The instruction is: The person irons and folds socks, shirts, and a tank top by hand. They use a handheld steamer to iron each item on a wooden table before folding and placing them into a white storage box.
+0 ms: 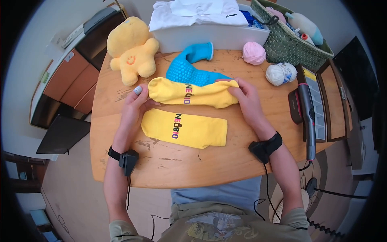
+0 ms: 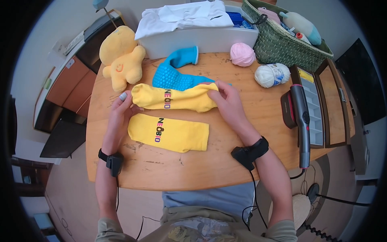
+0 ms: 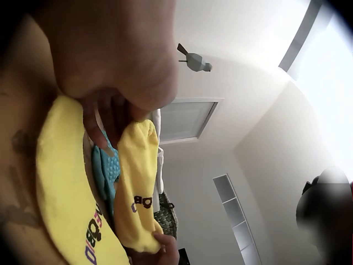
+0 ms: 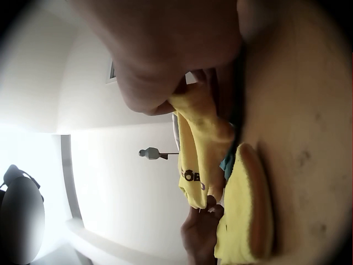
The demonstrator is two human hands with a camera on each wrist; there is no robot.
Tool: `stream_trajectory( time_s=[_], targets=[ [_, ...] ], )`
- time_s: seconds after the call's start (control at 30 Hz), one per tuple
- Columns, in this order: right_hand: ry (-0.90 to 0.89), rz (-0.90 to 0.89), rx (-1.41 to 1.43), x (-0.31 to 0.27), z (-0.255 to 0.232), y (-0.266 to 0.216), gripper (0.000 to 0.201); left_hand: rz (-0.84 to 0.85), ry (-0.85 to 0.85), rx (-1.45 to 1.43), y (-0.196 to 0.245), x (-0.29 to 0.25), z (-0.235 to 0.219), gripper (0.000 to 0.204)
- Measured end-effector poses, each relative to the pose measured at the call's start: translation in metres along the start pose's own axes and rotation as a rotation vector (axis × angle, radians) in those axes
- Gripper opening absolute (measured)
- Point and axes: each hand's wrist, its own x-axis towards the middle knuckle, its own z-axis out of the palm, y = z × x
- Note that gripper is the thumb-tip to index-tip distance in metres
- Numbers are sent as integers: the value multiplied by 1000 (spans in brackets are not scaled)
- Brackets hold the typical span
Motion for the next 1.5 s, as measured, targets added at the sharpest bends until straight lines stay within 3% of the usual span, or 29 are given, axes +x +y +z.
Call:
stream_trajectory(
  time_s=[0.17, 0.27, 0.37, 0.57, 0.67, 0.77, 1.0, 1.07, 1.3, 1.4, 1.5],
  targets=[
    [-71, 17, -7, 0, -2, 11, 16, -27, -5, 66, 13, -6, 15, 20],
    [-53, -13, 5, -3, 9, 0, 16, -2, 80, 365, 8, -6, 11, 20],
    [-53, -7, 44, -2, 7, 4, 16, -20, 83, 296, 3, -4, 4, 23],
    [67, -5, 26, 0, 5, 10, 30, 184, 317, 145, 10, 0, 5, 23],
    [55, -4, 85, -4, 17, 2, 41, 76, 277, 7, 19, -7, 20, 27],
    [-10, -27, 1, -3, 15, 9, 46, -30, 221, 177, 10, -3, 2, 34],
    [-123, -93, -164, -2, 10, 12, 28, -27, 172, 320, 12, -4, 5, 28],
    [-103, -109, -116, -2, 14, 8, 30, -42, 121, 350, 11, -2, 0, 26],
    [-72, -10, -122, -5, 13, 9, 40, 44, 263, 395, 15, -9, 12, 27],
    [-114, -33, -243, -12, 25, -12, 35, 59, 274, 369, 13, -6, 9, 29],
    [-171, -183, -416, -9, 18, 1, 30, 48, 260, 437, 10, -3, 1, 28]
  ],
)
